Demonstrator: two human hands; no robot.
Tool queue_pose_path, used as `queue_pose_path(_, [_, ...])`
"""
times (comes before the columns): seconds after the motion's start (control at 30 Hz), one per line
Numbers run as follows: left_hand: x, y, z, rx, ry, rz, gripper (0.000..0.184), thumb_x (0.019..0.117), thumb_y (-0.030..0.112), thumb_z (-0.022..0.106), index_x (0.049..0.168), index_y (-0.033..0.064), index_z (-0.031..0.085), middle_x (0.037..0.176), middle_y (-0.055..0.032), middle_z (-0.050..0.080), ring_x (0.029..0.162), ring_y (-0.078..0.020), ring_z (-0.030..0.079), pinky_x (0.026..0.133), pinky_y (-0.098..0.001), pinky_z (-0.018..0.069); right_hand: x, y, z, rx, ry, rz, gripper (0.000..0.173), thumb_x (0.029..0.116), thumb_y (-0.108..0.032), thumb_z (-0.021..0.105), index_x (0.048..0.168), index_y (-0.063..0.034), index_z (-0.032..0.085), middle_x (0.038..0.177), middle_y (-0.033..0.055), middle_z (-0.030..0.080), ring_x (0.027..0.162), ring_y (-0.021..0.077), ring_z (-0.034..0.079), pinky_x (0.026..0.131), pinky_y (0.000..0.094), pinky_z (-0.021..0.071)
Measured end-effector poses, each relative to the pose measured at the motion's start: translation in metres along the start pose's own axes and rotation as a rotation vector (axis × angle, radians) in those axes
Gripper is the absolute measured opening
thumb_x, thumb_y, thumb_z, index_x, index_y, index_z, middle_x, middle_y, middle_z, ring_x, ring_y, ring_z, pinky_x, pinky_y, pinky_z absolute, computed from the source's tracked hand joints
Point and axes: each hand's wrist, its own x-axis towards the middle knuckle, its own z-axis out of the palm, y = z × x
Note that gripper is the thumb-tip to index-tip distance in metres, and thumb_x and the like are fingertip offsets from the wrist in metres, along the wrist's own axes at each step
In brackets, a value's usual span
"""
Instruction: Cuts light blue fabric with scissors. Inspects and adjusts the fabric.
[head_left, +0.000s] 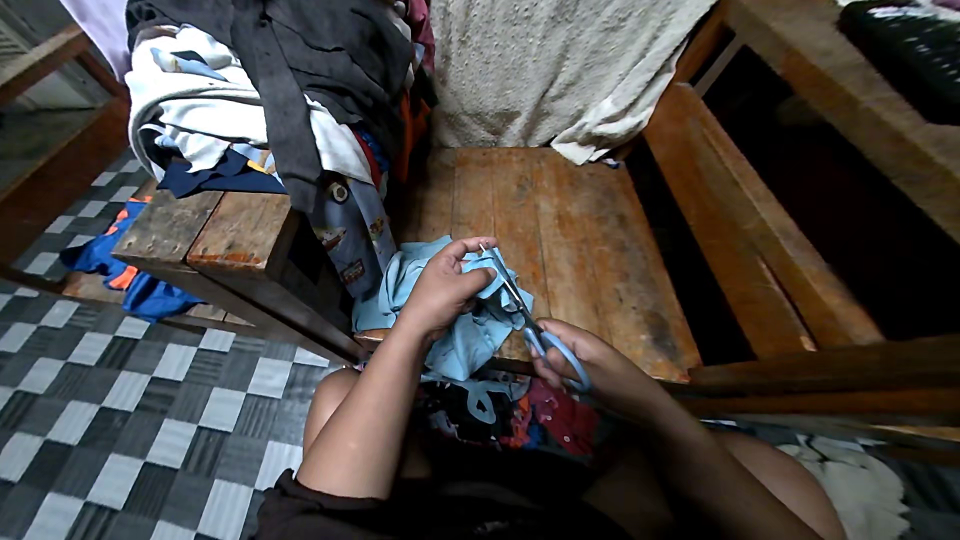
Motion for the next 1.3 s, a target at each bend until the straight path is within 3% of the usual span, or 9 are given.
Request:
queue_pose_path(0.27, [0.0, 0.001, -0.003, 0.005, -0.024, -0.006, 0.054, 0.0942, -0.007, 0.056, 0.146, 0.0045, 0.045, 0.083, -0.0045, 0.065, 0.052, 0.0009, 0.045, 0.047, -0.0132, 0.0362, 0.001, 0.003, 0.002, 0.073, -0.005, -0.03, 0.056, 0.0801, -0.071, 0.07, 0.097, -0.0192, 0.055, 0.067, -0.0158, 0.053, 0.055, -0.0057, 0.05, 0.053, 0.0107, 0.0426])
queue_pose_path(0.37, [0.0, 0.002, -0.003, 0.015, -0.023, -0.014, 0.054, 0.0949, -0.007, 0.054, 0.146, 0.0051, 0.045, 0.092, -0.0053, 0.065, 0.052, 0.0013, 0.043, 0.047, -0.0132, 0.0353, 0.0, 0.001, 0.003, 0.094, -0.003, -0.016, 0.044, 0.0854, -0.059, 0.071, 0.097, -0.0191, 0.055, 0.065, -0.0161, 0.052, 0.053, -0.006, 0.049, 0.052, 0.0103, 0.0418])
queue_pose_path(0.53, [0.001, 0.001, -0.005, -0.029, -0.027, -0.016, 0.054, 0.0936, -0.009, 0.053, 0.146, 0.0047, 0.046, 0.083, -0.0039, 0.063, 0.05, 0.0008, 0.042, 0.046, -0.0134, 0.035, -0.002, 0.0, 0.002, 0.074, -0.003, 0.014, 0.043, 0.0853, -0.058, 0.072, 0.095, -0.0191, 0.055, 0.064, -0.0156, 0.051, 0.052, -0.006, 0.048, 0.051, 0.01, 0.0413])
queue_pose_path(0.63, [0.002, 0.002, -0.008, 0.009, -0.049, -0.029, 0.036, 0.0947, -0.008, 0.053, 0.129, 0.0031, 0.053, 0.073, -0.0006, 0.063, 0.05, 0.002, 0.045, 0.046, -0.0126, 0.0357, -0.006, -0.003, 0.0, 0.059, 0.042, 0.015, 0.039, 0.0876, -0.053, 0.07, 0.097, -0.0189, 0.055, 0.065, -0.0164, 0.052, 0.053, -0.006, 0.049, 0.051, 0.0106, 0.0423])
queue_pose_path(0.73, [0.001, 0.004, -0.016, 0.151, -0.109, -0.006, 0.012, 0.0949, -0.004, 0.057, 0.104, 0.004, 0.057, 0.073, 0.0037, 0.063, 0.061, 0.0006, 0.056, 0.059, -0.015, 0.0471, -0.012, -0.003, -0.014, 0.069, 0.118, -0.074, 0.031, 0.0913, -0.048, 0.067, 0.098, -0.0199, 0.055, 0.067, -0.0184, 0.053, 0.054, -0.0078, 0.049, 0.052, 0.0092, 0.042])
queue_pose_path(0.93, [-0.001, 0.007, -0.033, 0.327, -0.17, 0.008, 0.011, 0.0924, 0.002, 0.065, 0.102, 0.0049, 0.061, 0.087, 0.0034, 0.067, 0.08, -0.0012, 0.064, 0.078, -0.0226, 0.0551, -0.025, -0.006, -0.044, 0.194, 0.363, -0.24, 0.047, 0.0814, -0.067, 0.071, 0.094, -0.0232, 0.059, 0.063, -0.0169, 0.053, 0.049, -0.0069, 0.045, 0.047, 0.0085, 0.0378])
queue_pose_path(1.07, [-0.006, 0.011, -0.039, 0.373, -0.202, 0.013, 0.009, 0.0983, 0.015, 0.058, 0.103, 0.0082, 0.061, 0.087, 0.0073, 0.066, 0.081, 0.0016, 0.063, 0.079, -0.0215, 0.0539, -0.035, -0.008, -0.05, 0.192, 0.4, -0.265, 0.035, 0.0904, -0.054, 0.07, 0.096, -0.0218, 0.059, 0.066, -0.0171, 0.055, 0.051, -0.0074, 0.047, 0.05, 0.0072, 0.0395])
queue_pose_path(1.2, [-0.012, 0.024, -0.029, 0.52, -0.055, -0.002, 0.031, 0.1043, 0.019, 0.038, 0.105, 0.0059, 0.065, 0.091, 0.0036, 0.065, 0.084, -0.0015, 0.062, 0.08, -0.0258, 0.0535, -0.047, -0.013, -0.055, 0.125, 0.409, -0.233, 0.003, 0.0975, -0.021, 0.056, 0.096, -0.0185, 0.055, 0.065, -0.0176, 0.054, 0.054, -0.0075, 0.05, 0.053, 0.0075, 0.0429])
queue_pose_path(1.3, [-0.017, 0.042, -0.021, 0.789, -0.008, -0.024, 0.025, 0.1062, 0.014, 0.044, 0.106, 0.0019, 0.066, 0.091, -0.0028, 0.062, 0.082, -0.0068, 0.057, 0.077, -0.0308, 0.0489, -0.061, -0.02, -0.065, 0.01, 0.334, -0.124, 0.005, 0.0958, -0.01, 0.052, 0.095, -0.0157, 0.053, 0.065, -0.0164, 0.052, 0.053, -0.0072, 0.05, 0.053, 0.0089, 0.0433])
